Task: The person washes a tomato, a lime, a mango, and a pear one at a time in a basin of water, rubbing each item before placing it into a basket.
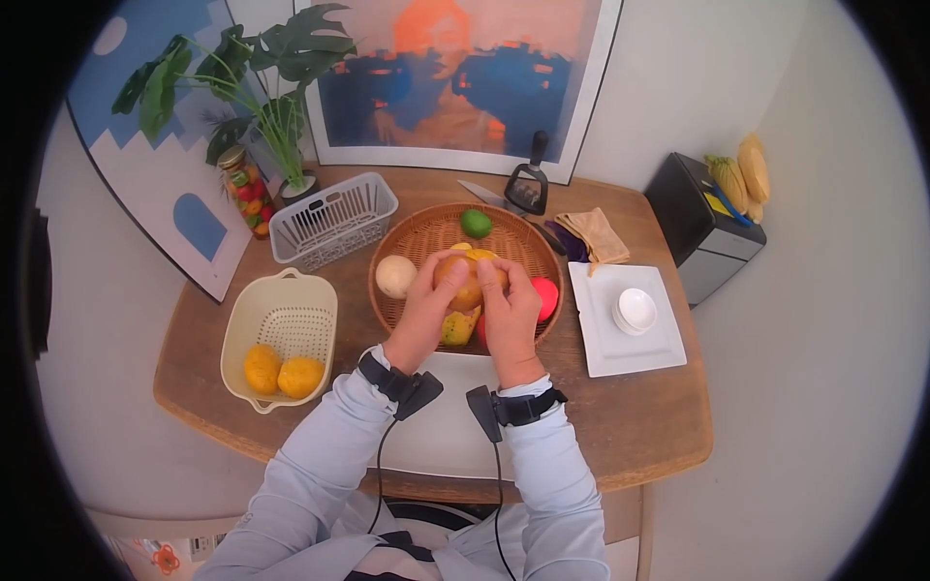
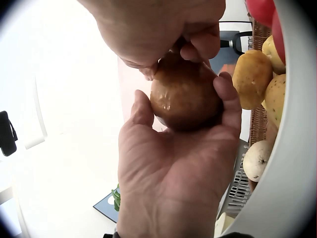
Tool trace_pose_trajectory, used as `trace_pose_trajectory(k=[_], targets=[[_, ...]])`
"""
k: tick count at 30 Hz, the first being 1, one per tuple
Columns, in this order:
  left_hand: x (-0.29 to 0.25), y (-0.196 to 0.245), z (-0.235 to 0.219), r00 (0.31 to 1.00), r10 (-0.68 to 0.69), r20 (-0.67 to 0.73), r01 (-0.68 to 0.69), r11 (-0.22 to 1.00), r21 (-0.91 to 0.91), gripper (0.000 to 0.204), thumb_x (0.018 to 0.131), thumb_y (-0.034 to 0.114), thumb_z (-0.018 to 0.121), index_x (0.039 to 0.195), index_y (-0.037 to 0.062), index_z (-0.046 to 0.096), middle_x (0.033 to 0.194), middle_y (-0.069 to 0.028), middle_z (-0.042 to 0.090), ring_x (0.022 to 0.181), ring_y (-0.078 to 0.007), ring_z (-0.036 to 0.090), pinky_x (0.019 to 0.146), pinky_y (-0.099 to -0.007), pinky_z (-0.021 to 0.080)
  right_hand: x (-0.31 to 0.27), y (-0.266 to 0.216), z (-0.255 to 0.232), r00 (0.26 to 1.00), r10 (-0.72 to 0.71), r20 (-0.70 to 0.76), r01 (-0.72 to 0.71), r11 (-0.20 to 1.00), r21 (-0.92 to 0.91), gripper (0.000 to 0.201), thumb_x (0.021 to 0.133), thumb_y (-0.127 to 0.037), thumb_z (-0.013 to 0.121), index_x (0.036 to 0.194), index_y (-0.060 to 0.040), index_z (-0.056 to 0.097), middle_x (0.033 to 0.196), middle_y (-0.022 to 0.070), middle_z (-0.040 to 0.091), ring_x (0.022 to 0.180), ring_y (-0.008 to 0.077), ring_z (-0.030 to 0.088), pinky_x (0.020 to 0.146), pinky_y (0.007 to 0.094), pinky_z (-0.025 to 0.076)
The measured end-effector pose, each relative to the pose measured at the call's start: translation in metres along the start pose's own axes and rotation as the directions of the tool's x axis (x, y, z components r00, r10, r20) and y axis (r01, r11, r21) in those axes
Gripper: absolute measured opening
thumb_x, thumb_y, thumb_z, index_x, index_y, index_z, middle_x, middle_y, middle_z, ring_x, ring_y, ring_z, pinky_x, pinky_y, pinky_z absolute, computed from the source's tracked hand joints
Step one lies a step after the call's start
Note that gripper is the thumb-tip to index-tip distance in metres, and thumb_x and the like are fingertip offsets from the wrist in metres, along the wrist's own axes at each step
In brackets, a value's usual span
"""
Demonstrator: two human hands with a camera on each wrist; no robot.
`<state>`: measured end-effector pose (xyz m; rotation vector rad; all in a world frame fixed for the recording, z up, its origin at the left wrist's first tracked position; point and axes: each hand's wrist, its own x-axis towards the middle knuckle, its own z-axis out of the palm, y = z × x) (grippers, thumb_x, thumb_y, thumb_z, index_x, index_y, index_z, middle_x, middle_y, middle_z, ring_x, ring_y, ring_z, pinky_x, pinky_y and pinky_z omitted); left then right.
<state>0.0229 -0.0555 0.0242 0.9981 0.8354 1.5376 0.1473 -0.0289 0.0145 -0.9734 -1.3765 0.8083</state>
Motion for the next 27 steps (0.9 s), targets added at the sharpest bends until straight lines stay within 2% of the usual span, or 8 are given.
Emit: trace_pose_trajectory(k=[3, 7, 13, 15, 18, 21, 24, 27], targets=[[0.001, -0.004, 0.0, 0.986, 0.164, 0.04, -0.168, 0.974, 0.153, 0.043, 0.098, 0.031, 0.062, 0.127, 0.0008, 0.05, 0.119, -0.0088, 0.056, 0.104, -0.014, 0.057, 0.087, -0.0255, 0.049, 0.002, -0.002, -0.004, 0.996, 0.087, 0.007, -0.087, 0.996, -0.004, 0.033, 0.097, -0.029, 0.063, 0.1, 0.0033, 0.065, 0.083, 0.0108, 0.066, 0.073, 0.0158, 0.058, 0.067, 0.0286, 0.048], [0.0, 0.001, 0.003, 0.988, 0.151, 0.025, -0.153, 0.978, 0.145, 0.038, 0.098, 0.029, 0.061, 0.122, 0.0003, 0.053, 0.116, -0.0079, 0.058, 0.105, -0.0129, 0.057, 0.092, -0.0254, 0.046, 0.001, -0.003, -0.004, 0.998, 0.047, 0.043, -0.044, 0.996, -0.076, 0.034, 0.097, -0.031, 0.063, 0.099, 0.0037, 0.065, 0.084, 0.0151, 0.065, 0.074, 0.021, 0.061, 0.069, 0.0315, 0.049], [0.008, -0.007, -0.009, 0.998, -0.055, -0.032, 0.047, 0.976, -0.212, 0.03, 0.099, 0.03, 0.059, 0.108, 0.0012, 0.058, 0.106, -0.006, 0.06, 0.097, -0.0101, 0.057, 0.086, -0.0245, 0.047, -0.006, -0.02, 0.009, 0.921, -0.381, 0.077, 0.387, 0.881, -0.271, 0.036, 0.092, -0.033, 0.067, 0.097, 0.0026, 0.065, 0.091, 0.0185, 0.065, 0.082, 0.0318, 0.065, 0.073, 0.0365, 0.051], [0.006, -0.001, -0.008, 0.993, -0.113, -0.026, 0.102, 0.956, -0.274, 0.031, 0.1, 0.031, 0.059, 0.107, 0.0016, 0.057, 0.105, -0.006, 0.06, 0.095, -0.0097, 0.057, 0.084, -0.0241, 0.047, -0.007, -0.017, 0.01, 0.945, -0.32, 0.062, 0.325, 0.906, -0.271, 0.037, 0.092, -0.034, 0.067, 0.096, 0.0024, 0.065, 0.089, 0.0186, 0.066, 0.08, 0.0328, 0.065, 0.072, 0.0373, 0.051], [0.005, -0.006, -0.006, 0.998, -0.017, -0.06, 0.016, 1.0, -0.018, 0.031, 0.101, 0.031, 0.056, 0.115, 0.0033, 0.056, 0.109, -0.0041, 0.058, 0.104, -0.0093, 0.054, 0.09, -0.0255, 0.045, -0.007, -0.012, 0.007, 0.991, -0.123, 0.06, 0.133, 0.968, -0.211, 0.039, 0.094, -0.037, 0.065, 0.096, 0.002, 0.066, 0.085, 0.0191, 0.066, 0.076, 0.0348, 0.065, 0.069, 0.0386, 0.051], [0.005, -0.011, -0.004, 0.968, 0.247, -0.051, -0.216, 0.917, 0.337, 0.04, 0.097, 0.033, 0.063, 0.116, -0.0013, 0.054, 0.108, -0.0085, 0.06, 0.099, -0.013, 0.058, 0.086, -0.0258, 0.047, -0.001, 0.0, -0.001, 0.996, -0.004, 0.091, 0.026, 0.969, -0.248, 0.042, 0.095, -0.04, 0.062, 0.097, 0.0015, 0.066, 0.082, 0.0198, 0.067, 0.073, 0.0357, 0.065, 0.067, 0.0393, 0.051], [0.004, -0.01, -0.002, 0.961, 0.274, -0.033, -0.252, 0.92, 0.3, 0.043, 0.096, 0.033, 0.065, 0.117, -0.0023, 0.055, 0.11, -0.0095, 0.061, 0.102, -0.0139, 0.057, 0.088, -0.0264, 0.047, 0.001, 0.008, -0.002, 0.994, 0.03, 0.107, 0.003, 0.954, -0.299, 0.045, 0.096, -0.043, 0.061, 0.099, 0.0012, 0.066, 0.082, 0.0214, 0.067, 0.074, 0.0365, 0.066, 0.066, 0.0396, 0.051], [0.005, -0.006, -0.005, 0.992, 0.078, -0.097, -0.058, 0.979, 0.195, 0.039, 0.096, 0.032, 0.064, 0.114, -0.0017, 0.056, 0.109, -0.0092, 0.06, 0.102, -0.013, 0.057, 0.086, -0.0259, 0.046, -0.003, -0.004, 0.003, 0.987, -0.102, 0.127, 0.135, 0.948, -0.289, 0.048, 0.095, -0.046, 0.061, 0.103, 0.0011, 0.065, 0.081, 0.0224, 0.066, 0.075, 0.0379, 0.066, 0.067, 0.04, 0.052]])
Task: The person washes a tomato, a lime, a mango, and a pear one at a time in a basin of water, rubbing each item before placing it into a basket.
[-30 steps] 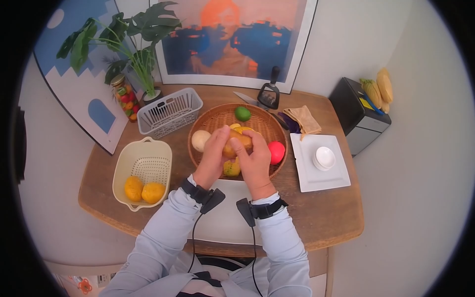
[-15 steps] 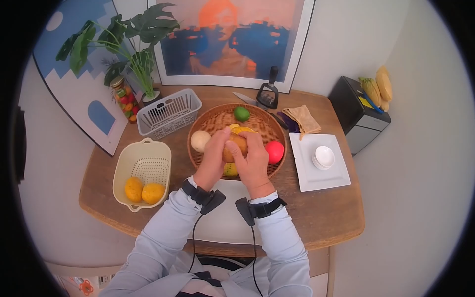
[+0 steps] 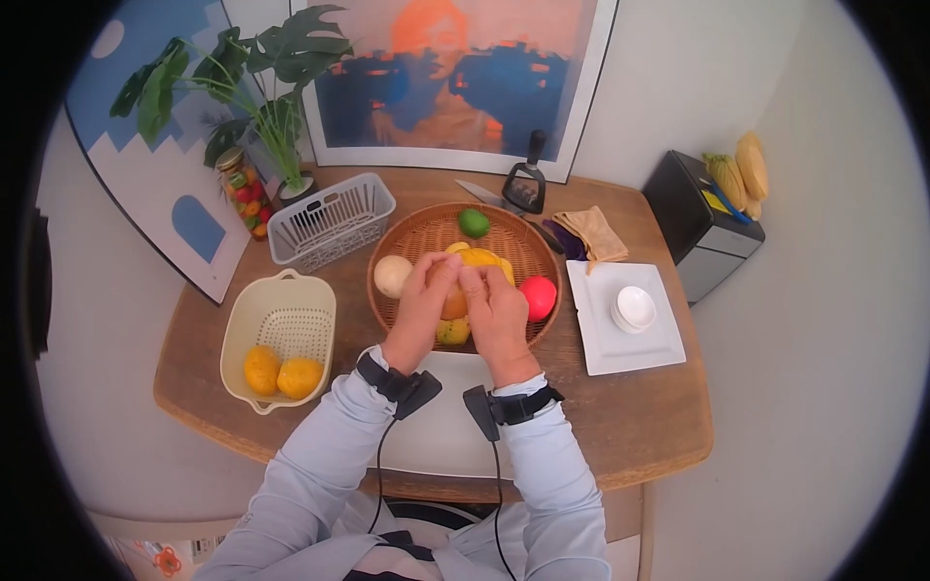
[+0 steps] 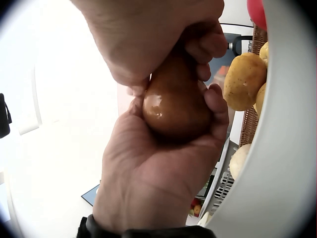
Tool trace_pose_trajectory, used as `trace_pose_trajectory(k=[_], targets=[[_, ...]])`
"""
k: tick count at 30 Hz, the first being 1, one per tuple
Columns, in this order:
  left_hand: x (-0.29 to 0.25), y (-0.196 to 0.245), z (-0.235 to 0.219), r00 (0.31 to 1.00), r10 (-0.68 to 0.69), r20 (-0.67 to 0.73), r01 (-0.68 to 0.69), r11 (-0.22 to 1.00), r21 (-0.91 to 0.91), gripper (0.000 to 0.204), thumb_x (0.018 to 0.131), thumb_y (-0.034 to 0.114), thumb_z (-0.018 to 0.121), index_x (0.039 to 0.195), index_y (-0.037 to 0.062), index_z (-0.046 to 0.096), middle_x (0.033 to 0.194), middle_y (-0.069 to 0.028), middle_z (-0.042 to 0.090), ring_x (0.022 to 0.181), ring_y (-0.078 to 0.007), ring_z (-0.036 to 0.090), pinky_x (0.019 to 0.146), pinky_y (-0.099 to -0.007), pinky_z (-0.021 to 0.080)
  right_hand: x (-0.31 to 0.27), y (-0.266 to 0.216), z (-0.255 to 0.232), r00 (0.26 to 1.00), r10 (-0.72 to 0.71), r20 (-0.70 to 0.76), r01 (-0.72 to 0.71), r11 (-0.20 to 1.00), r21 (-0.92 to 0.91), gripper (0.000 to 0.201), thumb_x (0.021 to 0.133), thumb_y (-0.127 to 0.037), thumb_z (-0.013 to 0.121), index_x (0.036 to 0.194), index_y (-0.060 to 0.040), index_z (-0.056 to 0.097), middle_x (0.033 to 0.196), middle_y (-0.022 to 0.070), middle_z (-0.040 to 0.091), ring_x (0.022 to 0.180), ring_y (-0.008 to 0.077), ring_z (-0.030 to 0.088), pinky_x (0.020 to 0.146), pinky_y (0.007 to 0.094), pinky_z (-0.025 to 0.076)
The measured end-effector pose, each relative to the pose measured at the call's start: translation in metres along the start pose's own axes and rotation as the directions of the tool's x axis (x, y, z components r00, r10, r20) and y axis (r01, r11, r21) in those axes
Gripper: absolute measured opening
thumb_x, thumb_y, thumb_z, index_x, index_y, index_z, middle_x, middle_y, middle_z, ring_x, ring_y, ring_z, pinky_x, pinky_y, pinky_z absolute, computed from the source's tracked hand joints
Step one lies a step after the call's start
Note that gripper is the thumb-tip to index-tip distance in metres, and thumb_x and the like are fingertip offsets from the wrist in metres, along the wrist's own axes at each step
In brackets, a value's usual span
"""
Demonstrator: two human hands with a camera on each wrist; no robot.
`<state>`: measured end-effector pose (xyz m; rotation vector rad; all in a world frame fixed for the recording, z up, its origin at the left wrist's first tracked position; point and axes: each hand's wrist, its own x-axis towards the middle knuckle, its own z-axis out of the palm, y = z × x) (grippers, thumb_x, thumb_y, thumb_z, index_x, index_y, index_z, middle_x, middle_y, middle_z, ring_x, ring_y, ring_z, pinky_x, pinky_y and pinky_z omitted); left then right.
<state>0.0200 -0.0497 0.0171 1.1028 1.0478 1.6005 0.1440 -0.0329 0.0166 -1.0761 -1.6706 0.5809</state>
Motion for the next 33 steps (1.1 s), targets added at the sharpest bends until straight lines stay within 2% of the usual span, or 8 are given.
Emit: trace_pose_trajectory(k=[4, 7, 10, 16, 19, 22, 27, 33], targets=[[0.01, -0.008, -0.007, 0.988, -0.152, -0.028, 0.135, 0.937, -0.322, 0.035, 0.097, 0.031, 0.063, 0.111, -0.0005, 0.058, 0.106, -0.0075, 0.06, 0.097, -0.0118, 0.057, 0.083, -0.0251, 0.047, -0.004, -0.014, 0.002, 0.994, -0.103, 0.044, 0.103, 0.995, 0.002, 0.042, 0.096, -0.036, 0.063, 0.105, 0.0048, 0.063, 0.087, 0.0145, 0.066, 0.078, 0.016, 0.061, 0.071, 0.0278, 0.049], [0.008, -0.005, -0.007, 0.991, -0.132, -0.016, 0.122, 0.951, -0.285, 0.036, 0.097, 0.033, 0.062, 0.111, 0.0003, 0.057, 0.105, -0.0069, 0.06, 0.094, -0.0113, 0.058, 0.08, -0.0248, 0.047, -0.004, -0.006, 0.003, 0.998, 0.029, 0.057, -0.028, 0.999, -0.026, 0.041, 0.096, -0.035, 0.063, 0.105, 0.0043, 0.063, 0.086, 0.0125, 0.066, 0.078, 0.015, 0.06, 0.07, 0.0264, 0.048], [0.002, 0.0, -0.001, 0.998, -0.06, -0.003, 0.059, 0.986, -0.159, 0.039, 0.098, 0.037, 0.06, 0.114, 0.0024, 0.055, 0.104, -0.0068, 0.06, 0.09, -0.0115, 0.06, 0.07, -0.025, 0.051, 0.001, 0.007, 0.0, 0.981, 0.185, 0.062, -0.192, 0.972, 0.137, 0.051, 0.093, -0.047, 0.063, 0.105, 0.0021, 0.064, 0.08, 0.0204, 0.068, 0.074, 0.0308, 0.069, 0.068, 0.0369, 0.052], [0.003, 0.007, -0.006, 0.978, -0.196, 0.068, 0.207, 0.95, -0.235, 0.043, 0.099, 0.044, 0.055, 0.116, 0.0048, 0.054, 0.103, -0.0066, 0.061, 0.081, -0.0122, 0.063, 0.058, -0.0235, 0.051, -0.003, -0.009, 0.001, 0.999, -0.021, 0.026, 0.016, 0.983, 0.181, 0.049, 0.092, -0.043, 0.067, 0.114, 0.0006, 0.06, 0.083, 0.0128, 0.068, 0.071, 0.0172, 0.067, 0.063, 0.0295, 0.051], [0.006, 0.005, -0.012, 0.975, -0.203, 0.091, 0.221, 0.931, -0.292, 0.049, 0.097, 0.047, 0.058, 0.116, 0.0018, 0.052, 0.103, -0.008, 0.061, 0.078, -0.0125, 0.063, 0.052, -0.0225, 0.049, -0.004, -0.011, -0.001, 0.989, -0.002, 0.145, -0.037, 0.963, 0.267, 0.046, 0.093, -0.03, 0.07, 0.12, 0.0036, 0.055, 0.104, 0.0078, 0.06, 0.083, 0.0097, 0.055, 0.071, 0.0236, 0.046], [0.004, 0.005, -0.008, 0.981, -0.187, 0.047, 0.193, 0.951, -0.24, 0.05, 0.097, 0.047, 0.059, 0.116, 0.0018, 0.052, 0.101, -0.0078, 0.061, 0.076, -0.012, 0.063, 0.051, -0.0223, 0.048, -0.003, -0.004, 0.001, 0.999, -0.006, 0.052, -0.006, 0.975, 0.222, 0.05, 0.091, -0.041, 0.069, 0.116, 0.0012, 0.057, 0.082, 0.0103, 0.066, 0.066, 0.0136, 0.061, 0.061, 0.0275, 0.049], [-0.005, 0.012, 0.007, 0.999, -0.027, -0.029, 0.025, 0.997, -0.072, 0.049, 0.097, 0.046, 0.06, 0.116, 0.0021, 0.052, 0.101, -0.0078, 0.061, 0.075, -0.0115, 0.062, 0.05, -0.0224, 0.048, 0.002, 0.014, 0.003, 0.992, 0.122, 0.009, -0.121, 0.96, 0.252, 0.049, 0.09, -0.038, 0.071, 0.116, 0.0003, 0.057, 0.078, 0.0089, 0.064, 0.065, 0.0127, 0.06, 0.059, 0.0268, 0.046], [0.0, 0.015, -0.008, 0.953, -0.247, 0.176, 0.283, 0.933, -0.223, 0.046, 0.1, 0.05, 0.048, 0.121, 0.0096, 0.055, 0.098, 0.0001, 0.063, 0.077, -0.0063, 0.059, 0.053, -0.0199, 0.042, -0.001, -0.009, -0.003, 0.999, -0.053, 0.003, 0.052, 0.989, 0.137, 0.053, 0.087, -0.039, 0.075, 0.118, 0.0002, 0.057, 0.071, 0.0043, 0.058, 0.06, 0.0112, 0.053, 0.055, 0.0262, 0.044]])
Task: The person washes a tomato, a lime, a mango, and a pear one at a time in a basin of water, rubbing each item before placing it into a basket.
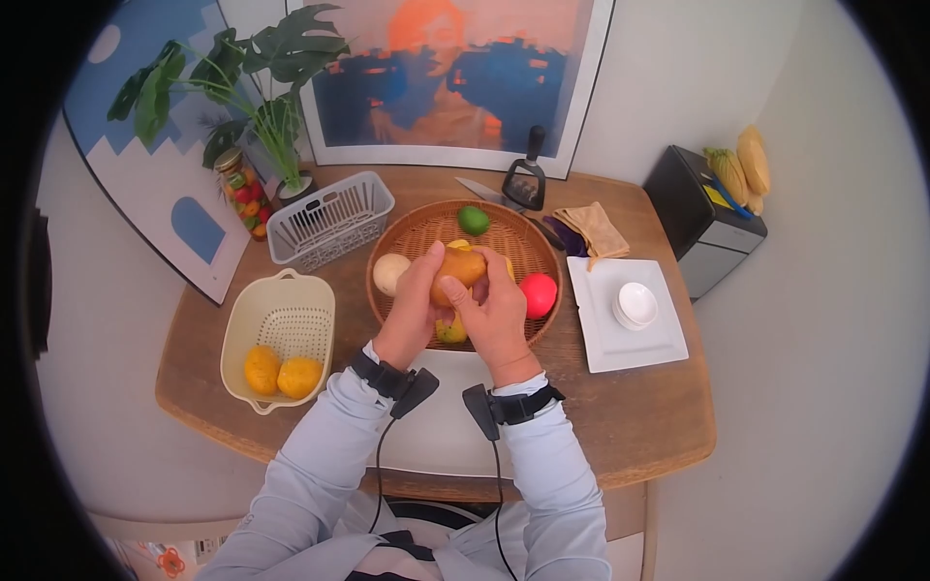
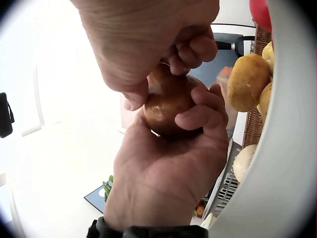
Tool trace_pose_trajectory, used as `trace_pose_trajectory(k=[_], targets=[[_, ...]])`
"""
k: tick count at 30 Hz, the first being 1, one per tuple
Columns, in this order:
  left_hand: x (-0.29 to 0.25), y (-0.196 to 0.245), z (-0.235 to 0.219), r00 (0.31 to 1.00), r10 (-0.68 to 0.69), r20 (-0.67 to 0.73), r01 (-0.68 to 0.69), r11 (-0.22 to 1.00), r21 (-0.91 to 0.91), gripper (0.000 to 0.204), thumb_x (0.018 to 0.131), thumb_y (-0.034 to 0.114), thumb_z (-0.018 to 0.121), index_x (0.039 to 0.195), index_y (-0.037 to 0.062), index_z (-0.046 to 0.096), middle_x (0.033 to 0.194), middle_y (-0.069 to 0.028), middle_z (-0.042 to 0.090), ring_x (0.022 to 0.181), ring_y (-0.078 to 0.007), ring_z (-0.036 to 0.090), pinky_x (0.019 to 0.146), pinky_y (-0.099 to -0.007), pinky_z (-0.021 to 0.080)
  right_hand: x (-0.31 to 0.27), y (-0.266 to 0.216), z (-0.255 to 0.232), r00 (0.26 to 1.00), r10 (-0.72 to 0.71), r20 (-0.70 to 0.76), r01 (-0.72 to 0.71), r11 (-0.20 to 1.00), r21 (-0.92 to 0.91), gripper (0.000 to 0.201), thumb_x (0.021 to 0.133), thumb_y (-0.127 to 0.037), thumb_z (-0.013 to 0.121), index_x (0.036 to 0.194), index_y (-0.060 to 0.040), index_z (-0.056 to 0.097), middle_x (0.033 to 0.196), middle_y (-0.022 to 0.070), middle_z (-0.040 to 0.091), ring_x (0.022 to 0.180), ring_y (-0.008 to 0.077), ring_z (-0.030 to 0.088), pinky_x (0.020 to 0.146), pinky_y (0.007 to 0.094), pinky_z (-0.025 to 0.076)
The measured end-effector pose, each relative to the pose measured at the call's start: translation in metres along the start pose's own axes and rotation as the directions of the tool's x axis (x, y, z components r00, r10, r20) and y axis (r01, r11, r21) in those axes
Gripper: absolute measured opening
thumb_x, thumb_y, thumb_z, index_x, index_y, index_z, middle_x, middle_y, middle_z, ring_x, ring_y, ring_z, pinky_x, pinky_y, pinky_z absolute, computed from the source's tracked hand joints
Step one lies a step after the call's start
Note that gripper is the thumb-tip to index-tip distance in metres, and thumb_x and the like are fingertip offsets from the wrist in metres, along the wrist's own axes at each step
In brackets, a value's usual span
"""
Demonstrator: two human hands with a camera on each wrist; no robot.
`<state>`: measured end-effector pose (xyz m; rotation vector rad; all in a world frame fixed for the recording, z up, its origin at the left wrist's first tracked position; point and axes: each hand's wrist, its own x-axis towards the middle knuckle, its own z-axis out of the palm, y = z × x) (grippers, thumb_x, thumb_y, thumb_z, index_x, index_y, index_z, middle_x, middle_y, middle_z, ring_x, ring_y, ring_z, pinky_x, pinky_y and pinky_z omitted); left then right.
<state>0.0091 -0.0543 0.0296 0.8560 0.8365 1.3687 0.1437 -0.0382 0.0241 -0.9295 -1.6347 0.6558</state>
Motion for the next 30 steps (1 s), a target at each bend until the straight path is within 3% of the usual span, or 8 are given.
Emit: trace_pose_trajectory(k=[4, 6, 10, 12, 16, 21, 27, 30], targets=[[0.001, -0.001, -0.002, 0.999, -0.033, 0.01, 0.032, 0.999, 0.026, 0.048, 0.1, 0.053, 0.045, 0.121, 0.0107, 0.056, 0.096, 0.0024, 0.064, 0.075, -0.0048, 0.058, 0.053, -0.0195, 0.04, -0.001, 0.004, 0.0, 1.0, 0.028, 0.013, -0.029, 0.996, 0.079, 0.056, 0.085, -0.04, 0.076, 0.117, 0.0012, 0.057, 0.07, 0.0037, 0.057, 0.058, 0.0115, 0.053, 0.054, 0.026, 0.044], [0.001, -0.001, 0.001, 0.999, -0.037, -0.014, 0.038, 0.999, 0.014, 0.046, 0.101, 0.05, 0.047, 0.12, 0.0093, 0.056, 0.097, 0.0009, 0.063, 0.077, -0.006, 0.059, 0.054, -0.0203, 0.042, -0.001, 0.006, 0.0, 1.0, 0.03, -0.003, -0.03, 1.0, 0.007, 0.054, 0.086, -0.04, 0.075, 0.116, 0.0018, 0.058, 0.069, 0.0042, 0.057, 0.058, 0.0117, 0.053, 0.054, 0.0261, 0.044], [0.003, -0.009, 0.008, 0.993, 0.111, -0.046, -0.112, 0.994, -0.018, 0.042, 0.101, 0.045, 0.051, 0.119, 0.0068, 0.055, 0.1, -0.0026, 0.062, 0.081, -0.0084, 0.059, 0.06, -0.0225, 0.046, 0.0, 0.006, 0.003, 0.988, 0.144, -0.054, -0.137, 0.984, 0.109, 0.052, 0.087, -0.04, 0.075, 0.113, 0.0024, 0.059, 0.068, 0.0047, 0.056, 0.058, 0.0117, 0.053, 0.053, 0.0266, 0.044], [0.001, -0.009, 0.013, 0.983, 0.156, -0.097, -0.157, 0.988, -0.004, 0.041, 0.101, 0.042, 0.053, 0.119, 0.0055, 0.055, 0.101, -0.0043, 0.062, 0.082, -0.0096, 0.059, 0.062, -0.0236, 0.047, 0.0, 0.007, 0.002, 0.989, 0.136, -0.061, -0.13, 0.988, 0.085, 0.051, 0.087, -0.04, 0.074, 0.113, 0.0024, 0.059, 0.068, 0.0045, 0.056, 0.057, 0.0124, 0.052, 0.053, 0.0267, 0.044], [0.002, -0.005, 0.003, 0.999, 0.038, 0.009, -0.038, 0.999, 0.013, 0.043, 0.101, 0.047, 0.048, 0.118, 0.0088, 0.057, 0.098, -0.0002, 0.063, 0.079, -0.007, 0.058, 0.059, -0.0218, 0.043, -0.001, 0.003, 0.002, 0.996, 0.036, -0.076, -0.037, 0.999, -0.01, 0.052, 0.086, -0.039, 0.076, 0.114, 0.0021, 0.06, 0.07, 0.0037, 0.057, 0.057, 0.0135, 0.05, 0.053, 0.0263, 0.043], [0.0, 0.004, 0.001, 0.991, -0.039, 0.126, 0.041, 0.999, -0.015, 0.046, 0.101, 0.054, 0.042, 0.116, 0.0136, 0.059, 0.093, 0.0045, 0.063, 0.075, -0.004, 0.056, 0.054, -0.0199, 0.038, -0.001, 0.002, -0.002, 0.999, 0.038, -0.033, -0.038, 0.999, 0.011, 0.052, 0.084, -0.035, 0.078, 0.115, 0.0022, 0.06, 0.076, 0.0041, 0.057, 0.064, 0.0127, 0.05, 0.058, 0.0261, 0.043], [0.002, 0.001, -0.002, 0.988, -0.111, 0.107, 0.115, 0.993, -0.034, 0.046, 0.101, 0.054, 0.042, 0.116, 0.013, 0.059, 0.095, 0.0033, 0.064, 0.076, -0.0043, 0.057, 0.057, -0.0197, 0.041, 0.001, 0.009, 0.002, 0.997, -0.035, -0.071, 0.042, 0.994, 0.104, 0.053, 0.082, -0.035, 0.08, 0.114, 0.0028, 0.06, 0.077, 0.0034, 0.056, 0.067, 0.0119, 0.05, 0.059, 0.0261, 0.043], [0.0, 0.003, 0.003, 0.997, -0.034, 0.071, 0.035, 0.999, -0.02, 0.047, 0.101, 0.053, 0.042, 0.117, 0.0121, 0.059, 0.099, 0.0025, 0.065, 0.081, -0.0052, 0.059, 0.059, -0.0206, 0.044, 0.0, 0.001, -0.001, 0.999, 0.013, -0.046, -0.01, 0.998, 0.066, 0.052, 0.082, -0.034, 0.08, 0.113, 0.0031, 0.061, 0.076, 0.0021, 0.055, 0.065, 0.0106, 0.048, 0.058, 0.0243, 0.042]])
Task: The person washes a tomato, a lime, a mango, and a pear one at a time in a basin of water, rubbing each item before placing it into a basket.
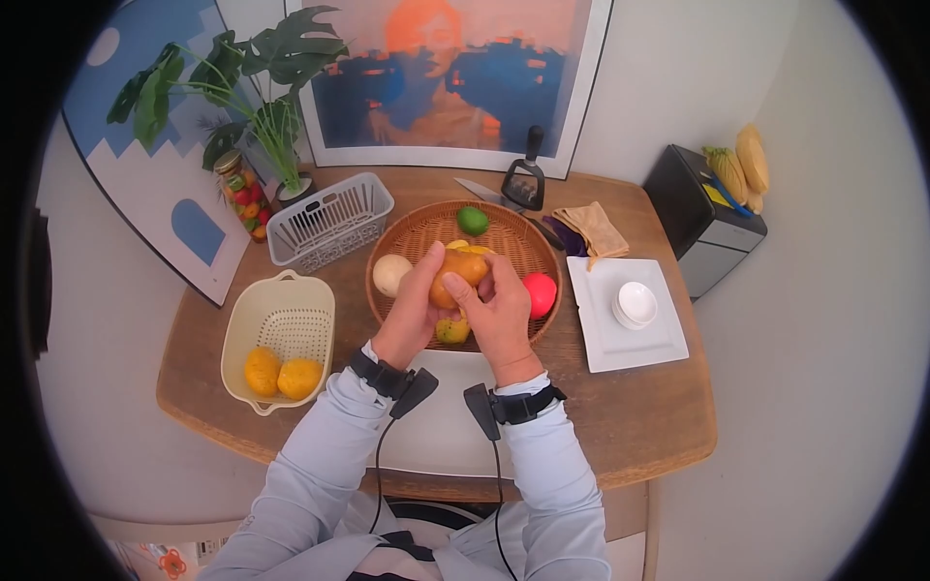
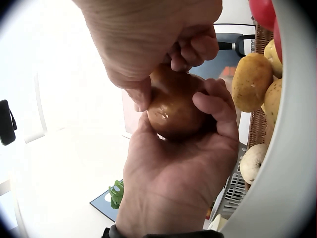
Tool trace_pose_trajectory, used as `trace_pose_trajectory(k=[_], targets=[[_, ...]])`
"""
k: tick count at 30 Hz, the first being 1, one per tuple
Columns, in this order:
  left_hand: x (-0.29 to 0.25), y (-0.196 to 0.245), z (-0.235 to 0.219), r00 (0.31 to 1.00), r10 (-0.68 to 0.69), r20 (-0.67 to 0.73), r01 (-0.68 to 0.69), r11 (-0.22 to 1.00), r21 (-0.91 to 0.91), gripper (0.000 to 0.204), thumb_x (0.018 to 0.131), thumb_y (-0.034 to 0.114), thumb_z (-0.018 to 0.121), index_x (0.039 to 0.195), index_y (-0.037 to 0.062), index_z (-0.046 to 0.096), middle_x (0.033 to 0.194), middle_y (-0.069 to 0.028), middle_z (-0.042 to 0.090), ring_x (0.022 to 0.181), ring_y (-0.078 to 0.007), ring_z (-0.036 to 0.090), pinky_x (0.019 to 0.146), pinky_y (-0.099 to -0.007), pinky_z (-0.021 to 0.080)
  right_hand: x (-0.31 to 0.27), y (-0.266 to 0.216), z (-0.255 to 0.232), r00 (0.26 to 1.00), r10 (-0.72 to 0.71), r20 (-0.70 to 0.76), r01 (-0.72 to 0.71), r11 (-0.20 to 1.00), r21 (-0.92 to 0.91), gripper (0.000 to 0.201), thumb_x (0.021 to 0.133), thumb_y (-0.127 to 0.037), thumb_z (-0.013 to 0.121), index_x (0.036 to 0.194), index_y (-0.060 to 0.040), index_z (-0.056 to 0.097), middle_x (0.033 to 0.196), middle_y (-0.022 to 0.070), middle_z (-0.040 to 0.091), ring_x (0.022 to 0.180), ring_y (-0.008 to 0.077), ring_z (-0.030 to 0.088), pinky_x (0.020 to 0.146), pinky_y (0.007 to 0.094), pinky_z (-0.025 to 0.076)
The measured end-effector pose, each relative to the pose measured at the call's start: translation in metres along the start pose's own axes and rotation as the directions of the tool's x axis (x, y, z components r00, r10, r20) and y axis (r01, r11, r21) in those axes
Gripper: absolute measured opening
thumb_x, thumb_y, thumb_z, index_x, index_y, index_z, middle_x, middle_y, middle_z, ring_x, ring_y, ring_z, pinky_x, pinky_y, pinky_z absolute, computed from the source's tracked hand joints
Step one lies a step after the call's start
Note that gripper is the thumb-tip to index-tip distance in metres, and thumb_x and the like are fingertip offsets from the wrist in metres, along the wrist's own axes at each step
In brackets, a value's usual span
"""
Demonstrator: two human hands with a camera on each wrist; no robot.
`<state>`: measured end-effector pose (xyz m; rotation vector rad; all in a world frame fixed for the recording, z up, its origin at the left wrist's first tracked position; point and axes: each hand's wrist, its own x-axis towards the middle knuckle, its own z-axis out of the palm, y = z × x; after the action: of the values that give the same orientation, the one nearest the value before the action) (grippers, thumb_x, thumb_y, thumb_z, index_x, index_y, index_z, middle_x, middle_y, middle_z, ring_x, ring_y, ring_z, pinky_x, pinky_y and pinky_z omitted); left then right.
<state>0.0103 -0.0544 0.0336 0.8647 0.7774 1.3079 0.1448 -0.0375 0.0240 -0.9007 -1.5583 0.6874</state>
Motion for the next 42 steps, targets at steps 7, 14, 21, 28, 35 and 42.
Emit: trace_pose_trajectory(k=[7, 14, 21, 28, 35, 42], targets=[[0.002, -0.003, 0.0, 1.0, 0.003, -0.006, -0.003, 1.0, -0.019, 0.047, 0.101, 0.053, 0.043, 0.118, 0.0121, 0.059, 0.1, 0.0024, 0.065, 0.082, -0.0063, 0.06, 0.062, -0.0223, 0.045, 0.0, 0.001, 0.0, 0.999, 0.044, 0.009, -0.044, 0.999, 0.012, 0.049, 0.082, -0.033, 0.08, 0.112, 0.0023, 0.062, 0.076, 0.0011, 0.055, 0.065, 0.0088, 0.046, 0.057, 0.0221, 0.04], [0.0, 0.002, -0.002, 0.997, -0.066, 0.043, 0.067, 0.997, -0.042, 0.046, 0.1, 0.055, 0.043, 0.113, 0.014, 0.06, 0.091, 0.0026, 0.064, 0.073, -0.0062, 0.059, 0.054, -0.0204, 0.041, -0.001, -0.002, 0.0, 0.999, 0.029, 0.021, -0.031, 0.995, 0.096, 0.046, 0.084, -0.03, 0.079, 0.114, 0.0003, 0.061, 0.081, 0.0017, 0.058, 0.064, 0.0076, 0.048, 0.056, 0.0221, 0.041], [-0.001, 0.003, 0.0, 0.995, -0.097, 0.034, 0.099, 0.993, -0.065, 0.046, 0.1, 0.056, 0.043, 0.106, 0.0134, 0.059, 0.083, 0.0008, 0.062, 0.064, -0.0077, 0.056, 0.052, -0.0206, 0.041, 0.001, 0.003, 0.0, 0.999, 0.017, 0.042, -0.023, 0.991, 0.135, 0.049, 0.084, -0.034, 0.079, 0.113, 0.0013, 0.062, 0.077, 0.002, 0.057, 0.059, 0.0073, 0.048, 0.053, 0.0224, 0.04], [0.002, 0.001, -0.003, 0.994, -0.106, 0.026, 0.108, 0.992, -0.067, 0.047, 0.099, 0.057, 0.043, 0.107, 0.0131, 0.06, 0.084, 0.0, 0.063, 0.064, -0.0082, 0.057, 0.052, -0.0208, 0.042, 0.0, 0.01, -0.001, 0.998, 0.048, 0.029, -0.048, 0.999, 0.023, 0.053, 0.083, -0.039, 0.079, 0.111, 0.0022, 0.063, 0.068, 0.0001, 0.054, 0.059, 0.0075, 0.048, 0.053, 0.0227, 0.041], [0.001, 0.002, -0.002, 0.994, -0.109, 0.013, 0.109, 0.993, -0.05, 0.048, 0.099, 0.057, 0.043, 0.11, 0.0131, 0.06, 0.085, 0.0002, 0.063, 0.065, -0.0088, 0.057, 0.052, -0.021, 0.041, -0.001, 0.005, 0.0, 0.995, 0.093, 0.039, -0.096, 0.993, 0.071, 0.053, 0.083, -0.038, 0.079, 0.112, 0.003, 0.063, 0.068, 0.0003, 0.055, 0.059, 0.0067, 0.049, 0.052, 0.0223, 0.041], [0.003, 0.0, -0.003, 0.994, -0.111, 0.018, 0.112, 0.992, -0.051, 0.049, 0.099, 0.057, 0.042, 0.111, 0.013, 0.06, 0.086, 0.0003, 0.064, 0.065, -0.0088, 0.057, 0.052, -0.0205, 0.041, 0.001, 0.007, -0.001, 0.996, 0.08, 0.037, -0.081, 0.996, 0.025, 0.052, 0.084, -0.039, 0.078, 0.109, 0.0036, 0.063, 0.066, 0.0008, 0.056, 0.056, 0.0067, 0.05, 0.051, 0.0226, 0.042]])
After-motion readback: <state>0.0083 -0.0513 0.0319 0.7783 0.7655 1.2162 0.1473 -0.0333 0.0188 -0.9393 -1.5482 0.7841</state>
